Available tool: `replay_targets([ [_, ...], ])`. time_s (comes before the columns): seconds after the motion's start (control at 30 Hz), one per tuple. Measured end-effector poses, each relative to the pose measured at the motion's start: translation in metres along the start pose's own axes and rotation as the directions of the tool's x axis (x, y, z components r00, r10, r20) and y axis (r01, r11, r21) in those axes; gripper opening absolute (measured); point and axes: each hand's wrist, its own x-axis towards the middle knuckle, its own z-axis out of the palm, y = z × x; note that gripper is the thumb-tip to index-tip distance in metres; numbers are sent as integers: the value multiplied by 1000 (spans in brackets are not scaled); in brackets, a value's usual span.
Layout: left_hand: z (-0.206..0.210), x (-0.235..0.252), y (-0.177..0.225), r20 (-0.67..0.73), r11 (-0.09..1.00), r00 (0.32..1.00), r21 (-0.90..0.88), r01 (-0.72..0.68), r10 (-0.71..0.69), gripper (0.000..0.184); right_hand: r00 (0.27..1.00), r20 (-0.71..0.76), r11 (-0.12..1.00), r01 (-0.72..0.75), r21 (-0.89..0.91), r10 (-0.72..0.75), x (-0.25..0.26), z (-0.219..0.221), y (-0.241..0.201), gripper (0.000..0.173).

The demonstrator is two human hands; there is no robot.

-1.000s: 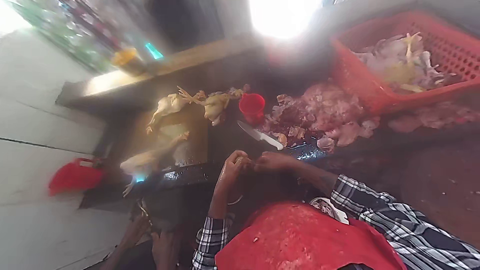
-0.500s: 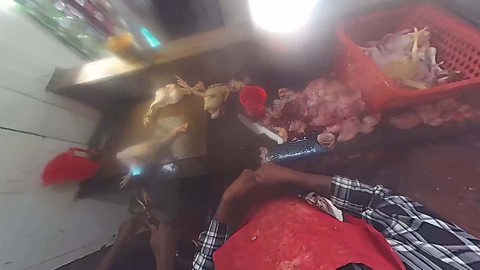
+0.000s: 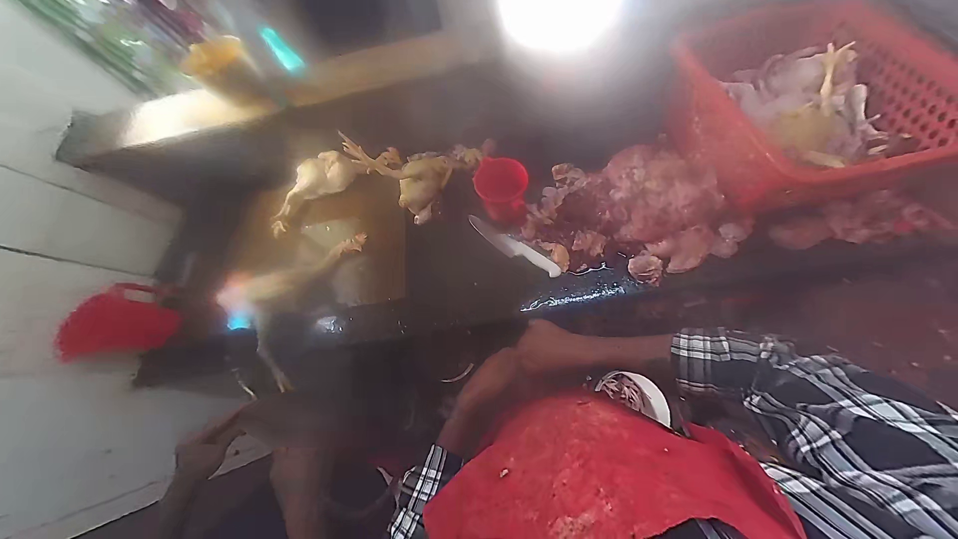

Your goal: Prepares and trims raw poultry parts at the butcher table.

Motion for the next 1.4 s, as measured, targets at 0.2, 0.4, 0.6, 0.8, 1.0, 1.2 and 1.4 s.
replay_targets([
  [0.2, -22, -58, -84, -42, 762, 982, -638, 114, -182, 33, 968, -244, 965, 4, 263, 62, 73, 224, 166, 40],
  [0.4, -32, -86, -94, -397, 408, 838, -882, -235, -374, 30, 941, -167, 869, -190, 457, 294, 51, 236, 185, 40],
  [0.6, -32, -49, -38, -556, 384, 804, -803, -455, -212, 28, 909, -407, 349, 355, 867, 86, 125, 128, 84, 46],
  [0.8, -31, -10, 9, -567, 843, 821, -407, -351, 68, 47, 879, -456, -439, 467, 768, 137, 136, 119, 56, 48],
  [1.0, -28, 18, 9, -447, 981, 883, -54, -187, 144, 34, 927, -345, -249, 373, 894, 149, 121, 131, 75, 30],
  [1.2, -42, 32, 17, -573, 989, 807, 94, -111, 145, 14, 905, -342, -264, 405, 876, 253, 113, 141, 87, 32],
  [1.4, -112, 19, 8, -836, 1000, 549, -9, -29, 8, 24, 899, -331, -266, 407, 874, 288, 82, 133, 137, 29],
])
